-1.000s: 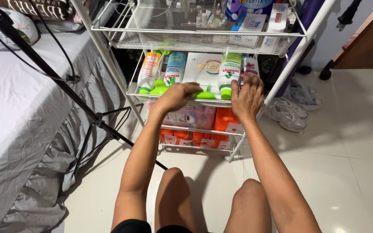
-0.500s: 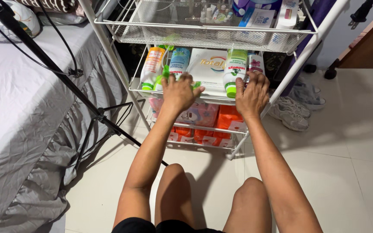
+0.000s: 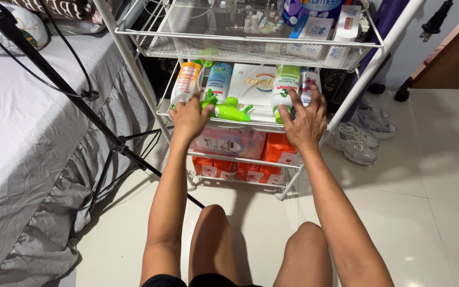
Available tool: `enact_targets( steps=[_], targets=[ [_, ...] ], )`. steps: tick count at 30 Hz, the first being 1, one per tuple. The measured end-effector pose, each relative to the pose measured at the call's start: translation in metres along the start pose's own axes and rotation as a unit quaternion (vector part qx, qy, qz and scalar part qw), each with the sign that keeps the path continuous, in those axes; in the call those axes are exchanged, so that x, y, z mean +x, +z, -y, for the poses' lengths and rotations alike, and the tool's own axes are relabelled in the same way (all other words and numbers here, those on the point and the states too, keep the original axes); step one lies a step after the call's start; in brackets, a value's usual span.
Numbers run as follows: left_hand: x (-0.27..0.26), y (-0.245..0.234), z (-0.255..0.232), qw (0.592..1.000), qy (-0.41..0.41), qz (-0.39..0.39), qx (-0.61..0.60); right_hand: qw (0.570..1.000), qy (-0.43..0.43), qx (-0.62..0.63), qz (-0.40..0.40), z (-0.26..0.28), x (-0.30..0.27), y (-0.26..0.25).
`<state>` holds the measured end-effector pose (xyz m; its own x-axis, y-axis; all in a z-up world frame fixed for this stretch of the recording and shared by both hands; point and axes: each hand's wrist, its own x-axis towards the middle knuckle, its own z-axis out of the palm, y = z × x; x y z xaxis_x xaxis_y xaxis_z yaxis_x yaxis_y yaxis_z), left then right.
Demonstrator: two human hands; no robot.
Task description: The person retrieves a box of toothpaste and a green toy from a wooden cabinet, then kneels to organize items on a white rolling cart. They place the toothpaste box and toy on the cart, then rearrange several bottles and a hair straightener on the shelves.
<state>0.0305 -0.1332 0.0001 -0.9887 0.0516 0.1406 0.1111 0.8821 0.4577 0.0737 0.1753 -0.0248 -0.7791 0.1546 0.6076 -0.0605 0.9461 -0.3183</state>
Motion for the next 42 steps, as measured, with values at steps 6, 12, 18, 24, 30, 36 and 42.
enact_targets(
  steps=[6, 12, 18, 24, 30, 36, 42],
  targets=[
    [0.012, -0.013, -0.005, 0.998, -0.001, 0.065, 0.025, 0.999, -0.025, 0.025, 0.001, 0.002, -0.001, -0.007],
    [0.01, -0.033, -0.014, 0.99, 0.016, 0.138, 0.031, 0.999, -0.027, 0.023, -0.005, 0.002, -0.002, -0.005],
    [0.026, -0.036, -0.017, 0.982, 0.036, 0.17, 0.08, 0.999, -0.023, 0.022, 0.004, -0.002, -0.002, -0.001],
    [0.024, -0.009, -0.023, 0.985, 0.159, -0.017, 0.062, 0.999, -0.041, 0.024, -0.015, -0.003, -0.002, -0.002],
    [0.022, 0.037, -0.029, 0.957, 0.284, -0.061, 0.025, 0.998, -0.057, -0.009, -0.007, -0.002, -0.003, -0.003],
    [0.135, 0.023, 0.0, 0.963, 0.11, -0.227, 0.096, 0.997, -0.069, -0.001, -0.017, -0.002, -0.005, -0.003],
    [0.208, 0.071, 0.021, 0.924, 0.094, -0.235, 0.285, 0.996, -0.082, -0.003, -0.028, 0.0, -0.004, -0.005]
  ],
)
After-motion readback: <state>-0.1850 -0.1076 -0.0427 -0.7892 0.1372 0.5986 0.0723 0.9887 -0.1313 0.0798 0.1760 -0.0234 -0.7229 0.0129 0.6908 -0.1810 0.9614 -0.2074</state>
